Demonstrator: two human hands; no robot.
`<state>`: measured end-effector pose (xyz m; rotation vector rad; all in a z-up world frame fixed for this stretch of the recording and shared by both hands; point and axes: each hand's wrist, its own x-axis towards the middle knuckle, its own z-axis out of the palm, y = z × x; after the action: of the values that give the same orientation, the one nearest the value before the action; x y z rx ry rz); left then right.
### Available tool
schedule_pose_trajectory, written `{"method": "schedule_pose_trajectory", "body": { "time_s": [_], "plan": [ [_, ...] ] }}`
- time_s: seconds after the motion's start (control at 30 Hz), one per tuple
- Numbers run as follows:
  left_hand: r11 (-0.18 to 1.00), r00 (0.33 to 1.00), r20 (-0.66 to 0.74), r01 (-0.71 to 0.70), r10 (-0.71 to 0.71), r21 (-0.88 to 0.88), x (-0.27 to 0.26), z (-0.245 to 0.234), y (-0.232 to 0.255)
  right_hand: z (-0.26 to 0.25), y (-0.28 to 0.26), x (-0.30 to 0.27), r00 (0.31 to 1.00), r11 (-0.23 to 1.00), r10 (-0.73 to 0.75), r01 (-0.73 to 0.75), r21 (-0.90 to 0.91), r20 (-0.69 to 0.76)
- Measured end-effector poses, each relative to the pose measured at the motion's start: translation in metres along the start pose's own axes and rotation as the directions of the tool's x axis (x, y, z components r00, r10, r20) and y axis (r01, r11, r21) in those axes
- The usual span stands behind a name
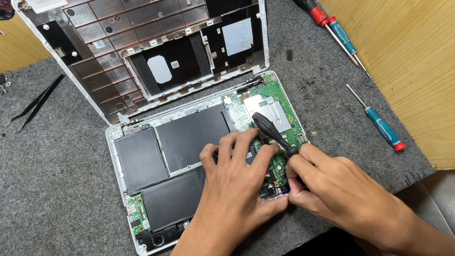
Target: The person uses a screwdriver to remove screws from a disassembled laptop's motherboard and chassis. They then use a plastic pry tool to carefully lift and detach the motherboard from the laptop body.
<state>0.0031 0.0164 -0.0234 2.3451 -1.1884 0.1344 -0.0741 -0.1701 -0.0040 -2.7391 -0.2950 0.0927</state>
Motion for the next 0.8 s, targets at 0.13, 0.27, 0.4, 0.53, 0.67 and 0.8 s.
{"method": "schedule_pose_trajectory", "body": {
  "time_s": [0.13, 0.27, 0.4, 0.53, 0.67, 0.8],
  "plan": [
    [1.000, 0.999, 0.031, 0.011, -0.012, 0.013, 0.000, -0.001, -0.001, 0.007, -0.001, -0.009, 0.960, 0.993, -0.115, 0.117, -0.007, -0.254],
    [1.000, 1.000, 0.011, 0.001, -0.001, 0.007, 0.000, 0.000, -0.001, 0.016, -0.002, -0.017, 0.926, 0.990, -0.137, 0.134, -0.032, -0.352],
    [1.000, 0.999, 0.032, 0.016, -0.016, 0.008, 0.000, 0.001, 0.000, 0.015, 0.003, -0.018, 0.937, 0.989, -0.150, 0.135, -0.069, -0.316],
    [1.000, 1.000, 0.021, 0.014, -0.014, -0.005, 0.002, -0.002, 0.000, 0.022, 0.009, -0.017, 0.942, 0.988, -0.147, 0.124, -0.092, -0.302],
    [1.000, 1.000, 0.017, 0.024, -0.023, -0.006, 0.000, 0.000, -0.001, 0.023, 0.005, -0.013, 0.949, 0.996, -0.083, 0.089, 0.005, -0.304],
    [1.000, 1.000, -0.004, 0.015, -0.015, -0.021, 0.002, -0.002, 0.000, 0.022, 0.002, -0.007, 0.935, 0.993, -0.093, 0.062, -0.101, -0.343]
  ]
}}
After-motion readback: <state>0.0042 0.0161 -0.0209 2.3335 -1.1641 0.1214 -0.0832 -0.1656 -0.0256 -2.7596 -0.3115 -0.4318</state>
